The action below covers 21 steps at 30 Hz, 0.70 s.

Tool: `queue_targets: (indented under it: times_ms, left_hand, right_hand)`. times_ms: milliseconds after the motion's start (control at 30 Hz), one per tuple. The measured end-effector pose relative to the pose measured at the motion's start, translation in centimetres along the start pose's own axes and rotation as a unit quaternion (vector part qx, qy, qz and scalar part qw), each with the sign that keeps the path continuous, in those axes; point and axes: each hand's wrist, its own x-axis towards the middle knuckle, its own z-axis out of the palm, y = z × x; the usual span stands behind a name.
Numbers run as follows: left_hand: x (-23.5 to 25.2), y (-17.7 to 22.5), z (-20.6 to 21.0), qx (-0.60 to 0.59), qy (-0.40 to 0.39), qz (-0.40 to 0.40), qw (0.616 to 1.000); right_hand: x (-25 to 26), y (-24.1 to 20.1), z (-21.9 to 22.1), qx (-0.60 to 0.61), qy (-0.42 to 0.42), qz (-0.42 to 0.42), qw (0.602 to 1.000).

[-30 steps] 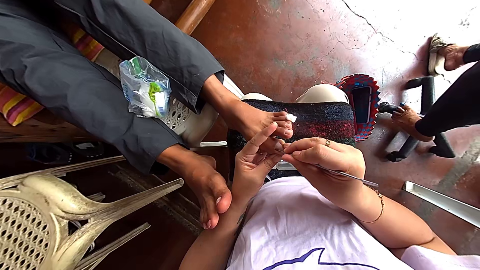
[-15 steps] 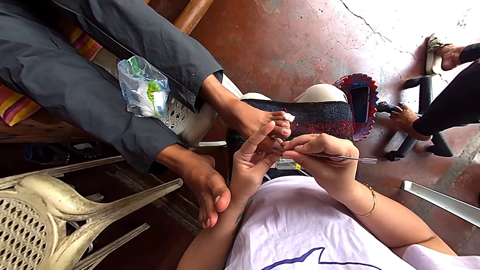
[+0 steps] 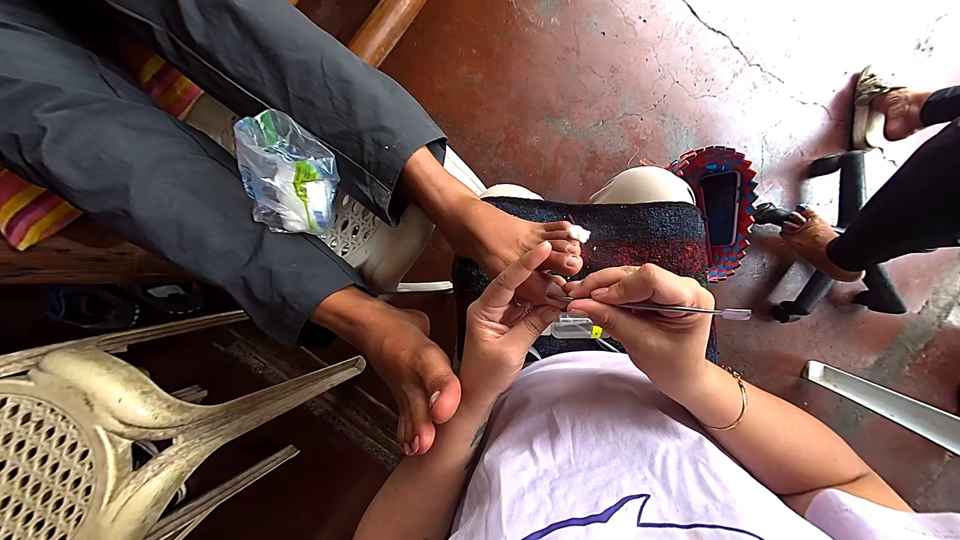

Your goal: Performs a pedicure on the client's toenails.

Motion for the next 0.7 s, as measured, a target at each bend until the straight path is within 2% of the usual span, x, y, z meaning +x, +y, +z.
queue_targets:
  times_ms: [267, 433, 700]
  left_hand:
    - [0.0, 0.0, 0.1, 0.001, 0.001, 0.000, 1.000]
    - [0.1, 0.0, 0.2, -0.018, 0.002, 0.000, 1.000]
    - [0.0, -0.1, 0.1, -0.053, 0.000, -0.013, 0.998]
  right_hand:
    - [0.0, 0.5, 0.2, 0.008, 0.011, -0.022, 1.000]
    - [-0.2, -0.2, 0.2, -0.036, -0.004, -0.039, 0.999]
    - [0.4, -2.3, 0.1, -0.136, -0.042, -0.023, 0.990]
